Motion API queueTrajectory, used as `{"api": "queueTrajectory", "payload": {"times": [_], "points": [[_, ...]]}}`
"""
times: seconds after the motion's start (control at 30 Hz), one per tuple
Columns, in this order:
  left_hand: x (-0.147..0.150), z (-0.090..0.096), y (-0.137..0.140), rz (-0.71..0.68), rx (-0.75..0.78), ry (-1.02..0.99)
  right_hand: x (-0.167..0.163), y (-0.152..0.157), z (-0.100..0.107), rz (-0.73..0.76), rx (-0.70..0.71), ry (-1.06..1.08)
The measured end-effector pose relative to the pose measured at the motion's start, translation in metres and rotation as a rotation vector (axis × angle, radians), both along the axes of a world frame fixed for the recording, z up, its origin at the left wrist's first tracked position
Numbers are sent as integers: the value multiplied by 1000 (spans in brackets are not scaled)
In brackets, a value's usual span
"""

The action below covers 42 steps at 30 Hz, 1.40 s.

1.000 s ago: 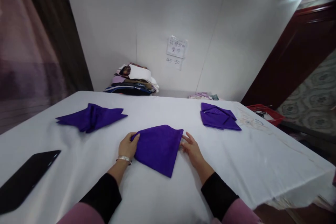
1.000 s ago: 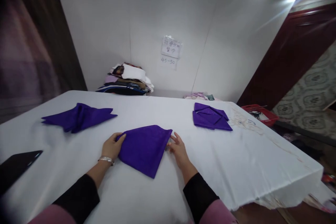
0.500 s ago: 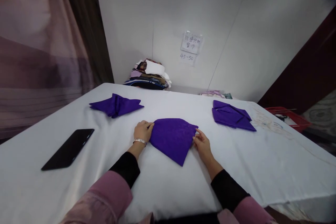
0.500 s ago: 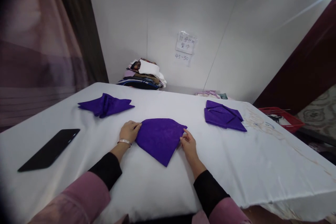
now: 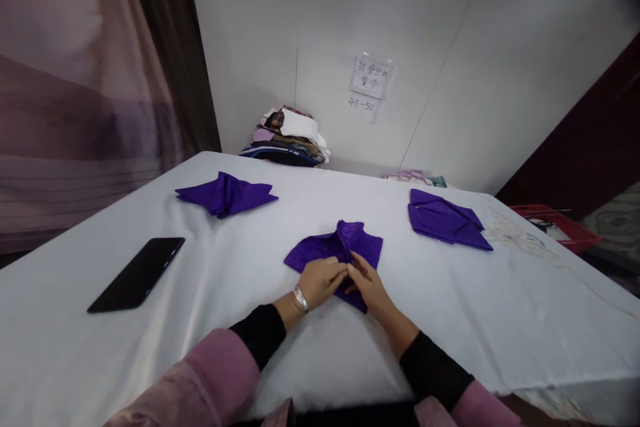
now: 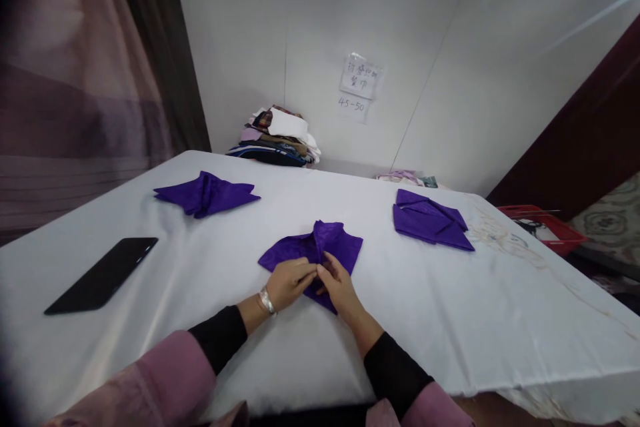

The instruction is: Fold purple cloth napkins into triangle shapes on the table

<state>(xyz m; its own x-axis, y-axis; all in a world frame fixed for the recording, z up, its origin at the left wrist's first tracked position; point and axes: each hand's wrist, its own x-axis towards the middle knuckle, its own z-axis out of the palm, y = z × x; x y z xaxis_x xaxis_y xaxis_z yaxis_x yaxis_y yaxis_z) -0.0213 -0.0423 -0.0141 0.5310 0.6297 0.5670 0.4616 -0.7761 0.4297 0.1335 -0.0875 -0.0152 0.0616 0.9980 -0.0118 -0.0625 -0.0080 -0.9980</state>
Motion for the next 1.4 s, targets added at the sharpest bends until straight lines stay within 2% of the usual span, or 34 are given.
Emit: {"api": "queueTrajectory", "payload": {"times": [0.17,0.37,0.5,0.7,0.8,0.93,1.07,1.13,1.27,1.4], "points": [[5,-2,-8,-86,-26,48,-2,-1,-4,-18,-130,197],[6,-3,-10,-228,-70,35,1,0,-8,-66,-88,280],[5,-1,-9,-216,-202,-123,2,1,-7,-100,-91,285],[5,-2,1,-44,-454,-367,0,-2,-12,-5,-36,119],[6,-5,4,31,-576,-381,-2,-3,-19,54,4,-10],[8,-7,4,17,-672,-337,-4,-5,-21,100,68,-183],[9,-9,3,5,-668,-331,-5,-10,-11,181,133,-174],[9,-9,3,11,-619,-329,-6,-13,-5,188,117,-129],[9,-6,0,-25,-473,-308,-6,-16,-2,48,-17,-103],[10,-1,-4,-64,-388,-343,-5,-13,-8,-74,-94,-67]]}}
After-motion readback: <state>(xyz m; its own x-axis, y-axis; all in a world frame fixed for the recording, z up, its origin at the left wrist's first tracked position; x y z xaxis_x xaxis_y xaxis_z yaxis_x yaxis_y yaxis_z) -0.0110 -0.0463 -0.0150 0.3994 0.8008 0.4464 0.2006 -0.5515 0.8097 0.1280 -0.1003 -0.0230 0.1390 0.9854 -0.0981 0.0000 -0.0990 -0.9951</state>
